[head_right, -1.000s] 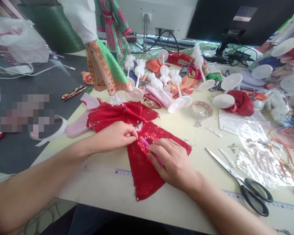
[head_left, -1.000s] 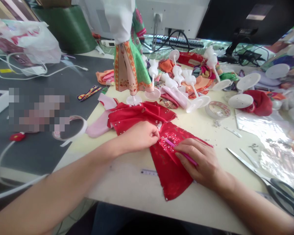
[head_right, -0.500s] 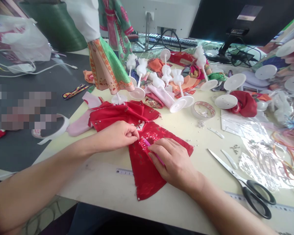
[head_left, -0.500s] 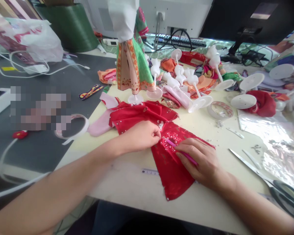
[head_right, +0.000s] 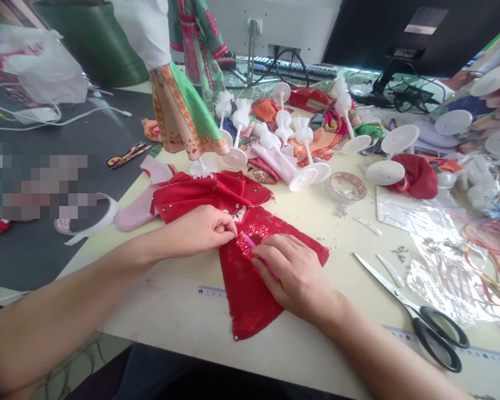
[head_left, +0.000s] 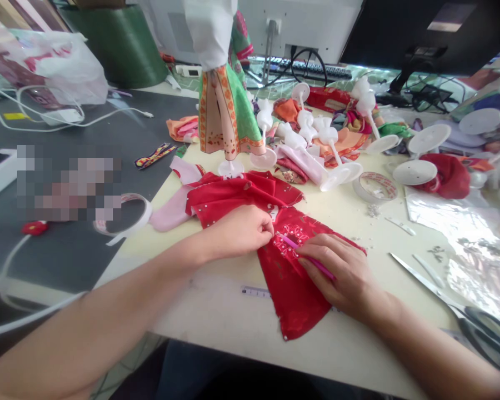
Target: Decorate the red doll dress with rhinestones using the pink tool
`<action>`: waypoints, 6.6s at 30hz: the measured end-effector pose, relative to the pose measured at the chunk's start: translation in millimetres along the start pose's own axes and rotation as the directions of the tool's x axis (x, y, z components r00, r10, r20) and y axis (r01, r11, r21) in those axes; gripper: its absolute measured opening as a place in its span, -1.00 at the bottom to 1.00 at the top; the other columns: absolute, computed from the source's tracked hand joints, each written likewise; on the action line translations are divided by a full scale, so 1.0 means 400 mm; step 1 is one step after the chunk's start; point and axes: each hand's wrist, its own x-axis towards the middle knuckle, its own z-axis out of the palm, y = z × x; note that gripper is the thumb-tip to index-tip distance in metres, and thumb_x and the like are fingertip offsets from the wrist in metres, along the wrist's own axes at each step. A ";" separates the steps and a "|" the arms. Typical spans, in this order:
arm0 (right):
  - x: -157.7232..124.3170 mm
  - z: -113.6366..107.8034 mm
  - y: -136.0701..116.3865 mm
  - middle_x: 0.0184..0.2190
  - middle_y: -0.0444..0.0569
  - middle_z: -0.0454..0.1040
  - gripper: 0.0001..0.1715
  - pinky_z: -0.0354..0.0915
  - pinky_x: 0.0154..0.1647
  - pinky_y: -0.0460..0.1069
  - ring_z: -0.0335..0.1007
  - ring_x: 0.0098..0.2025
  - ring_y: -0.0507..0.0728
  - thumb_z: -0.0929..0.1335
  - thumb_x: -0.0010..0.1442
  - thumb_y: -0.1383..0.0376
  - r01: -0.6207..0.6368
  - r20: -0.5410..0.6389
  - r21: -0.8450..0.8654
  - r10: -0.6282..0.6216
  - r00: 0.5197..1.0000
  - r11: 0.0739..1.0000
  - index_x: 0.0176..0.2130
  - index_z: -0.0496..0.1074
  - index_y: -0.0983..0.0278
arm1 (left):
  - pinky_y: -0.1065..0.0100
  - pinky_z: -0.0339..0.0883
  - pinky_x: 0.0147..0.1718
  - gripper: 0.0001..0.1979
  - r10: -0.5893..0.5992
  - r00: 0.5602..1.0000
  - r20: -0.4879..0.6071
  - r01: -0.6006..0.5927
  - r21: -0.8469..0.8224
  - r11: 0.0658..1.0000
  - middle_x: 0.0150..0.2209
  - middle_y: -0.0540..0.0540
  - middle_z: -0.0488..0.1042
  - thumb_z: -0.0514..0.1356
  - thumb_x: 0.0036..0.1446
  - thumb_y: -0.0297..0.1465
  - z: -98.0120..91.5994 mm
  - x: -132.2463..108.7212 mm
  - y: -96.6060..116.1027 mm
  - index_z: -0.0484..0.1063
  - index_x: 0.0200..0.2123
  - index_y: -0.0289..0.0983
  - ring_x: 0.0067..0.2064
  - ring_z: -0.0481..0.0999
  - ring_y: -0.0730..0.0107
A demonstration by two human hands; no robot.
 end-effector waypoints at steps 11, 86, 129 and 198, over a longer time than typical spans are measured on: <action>0.001 0.000 0.001 -0.29 0.01 0.43 -0.86 0.34 -0.32 -0.02 0.36 -0.30 0.06 0.27 0.23 0.40 -0.008 0.027 0.017 0.008 1.000 1.000 -0.18 0.36 0.29 | 0.44 0.13 -0.51 -0.83 0.004 0.999 -0.054 -0.004 -0.014 1.000 -0.55 -0.01 0.46 0.08 -0.02 -0.44 0.004 0.000 -0.001 0.45 -0.53 -0.30 -0.48 0.39 0.46; 0.017 0.002 0.007 -0.21 0.05 0.46 -0.64 0.26 0.04 0.22 0.31 -0.05 0.20 0.19 0.23 0.46 0.011 0.069 0.018 -0.012 0.998 1.000 0.02 0.25 0.28 | 0.42 0.18 -0.50 -0.86 -0.031 0.989 -0.143 0.028 -0.023 0.999 -0.56 0.02 0.46 0.13 0.01 -0.38 0.011 0.014 -0.026 0.48 -0.48 -0.27 -0.53 0.37 0.50; -0.003 -0.067 0.085 -0.15 -0.03 0.51 -0.66 0.11 0.18 0.27 0.40 -0.13 0.14 0.23 0.19 0.48 -0.063 -0.179 -0.137 0.038 0.983 0.989 -0.05 0.28 0.21 | 0.43 0.03 -0.70 -0.80 -0.141 0.990 -0.021 0.142 0.010 0.990 -0.56 0.00 0.41 0.09 0.05 -0.31 -0.035 -0.006 -0.009 0.47 -0.44 -0.26 -0.70 0.25 0.56; -0.007 -0.021 0.035 -0.21 0.09 0.45 -0.57 0.39 -0.20 0.11 0.39 -0.16 0.20 0.25 0.21 0.41 0.093 -0.099 -0.091 -0.102 0.990 0.992 0.09 0.26 0.28 | 0.52 -0.28 -0.71 -0.95 -0.143 0.990 0.002 0.075 -0.860 0.505 -0.64 0.10 0.12 0.23 0.08 -0.51 -0.102 -0.006 -0.043 0.44 -0.42 -0.37 -0.66 -0.01 0.75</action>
